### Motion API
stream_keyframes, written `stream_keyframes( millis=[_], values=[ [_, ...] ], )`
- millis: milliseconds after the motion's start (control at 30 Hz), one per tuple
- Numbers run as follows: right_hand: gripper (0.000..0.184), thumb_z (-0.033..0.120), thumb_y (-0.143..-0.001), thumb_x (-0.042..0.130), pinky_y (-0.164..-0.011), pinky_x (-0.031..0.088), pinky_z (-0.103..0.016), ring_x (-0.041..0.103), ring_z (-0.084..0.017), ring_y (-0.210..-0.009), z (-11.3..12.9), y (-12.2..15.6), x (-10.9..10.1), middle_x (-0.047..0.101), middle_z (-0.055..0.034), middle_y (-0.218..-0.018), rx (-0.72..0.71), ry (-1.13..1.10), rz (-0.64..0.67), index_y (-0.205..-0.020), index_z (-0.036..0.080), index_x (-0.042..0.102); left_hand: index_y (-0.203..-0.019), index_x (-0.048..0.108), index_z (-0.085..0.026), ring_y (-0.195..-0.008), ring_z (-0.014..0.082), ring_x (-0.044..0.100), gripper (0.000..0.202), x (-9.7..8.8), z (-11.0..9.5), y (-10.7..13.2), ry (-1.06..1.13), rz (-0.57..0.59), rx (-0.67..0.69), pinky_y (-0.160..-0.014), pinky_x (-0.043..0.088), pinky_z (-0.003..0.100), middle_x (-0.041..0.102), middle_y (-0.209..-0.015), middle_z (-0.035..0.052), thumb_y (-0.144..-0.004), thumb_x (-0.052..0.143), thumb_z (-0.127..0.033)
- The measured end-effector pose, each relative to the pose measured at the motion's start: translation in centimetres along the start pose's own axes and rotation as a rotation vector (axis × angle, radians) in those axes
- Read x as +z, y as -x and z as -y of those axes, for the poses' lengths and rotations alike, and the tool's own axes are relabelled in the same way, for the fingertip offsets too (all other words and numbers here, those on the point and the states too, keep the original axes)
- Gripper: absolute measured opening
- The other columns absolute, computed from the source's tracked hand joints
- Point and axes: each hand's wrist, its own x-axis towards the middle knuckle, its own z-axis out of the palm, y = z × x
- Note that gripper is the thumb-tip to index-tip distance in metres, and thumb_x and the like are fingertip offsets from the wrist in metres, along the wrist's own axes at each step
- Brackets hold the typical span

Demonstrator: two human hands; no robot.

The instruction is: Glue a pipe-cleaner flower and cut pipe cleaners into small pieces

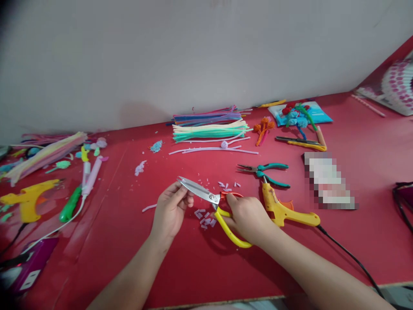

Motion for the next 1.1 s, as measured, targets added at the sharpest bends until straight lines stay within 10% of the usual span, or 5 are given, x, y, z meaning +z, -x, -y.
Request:
stream_keyframes(
  millis=[700,1100],
  values=[
    [0.032,0.051,-0.075,0.039,-0.046,0.018,-0.024,0.052,-0.016,-0.049,0.4,-0.8,-0.6,0.057,-0.002,-0.058,0.167,-0.157,-0.039,-0.076,0.02,0.045,-0.076,0.053,-0.014,-0.053,0.0073,0.051,0.009,0.0,0.3,-0.1,0.065,0.112,-0.094,-0.05,0.04,0.019,0.056,-0.065,0.0008,-0.073,0.055,-0.022],
    [0.011,0.027,-0.074,0.045,-0.049,0.035,-0.02,0.045,-0.009,-0.053,0.9,-0.9,-2.2,0.048,0.0042,-0.059,0.17,-1.169,0.018,-0.081,0.018,0.048,-0.072,0.054,-0.011,-0.045,0.0087,0.051,0.017,0.6,1.0,0.9,-0.151,0.479,-0.397,-0.044,0.039,0.02,0.057,-0.059,0.0028,-0.074,0.053,-0.028]
  ],
)
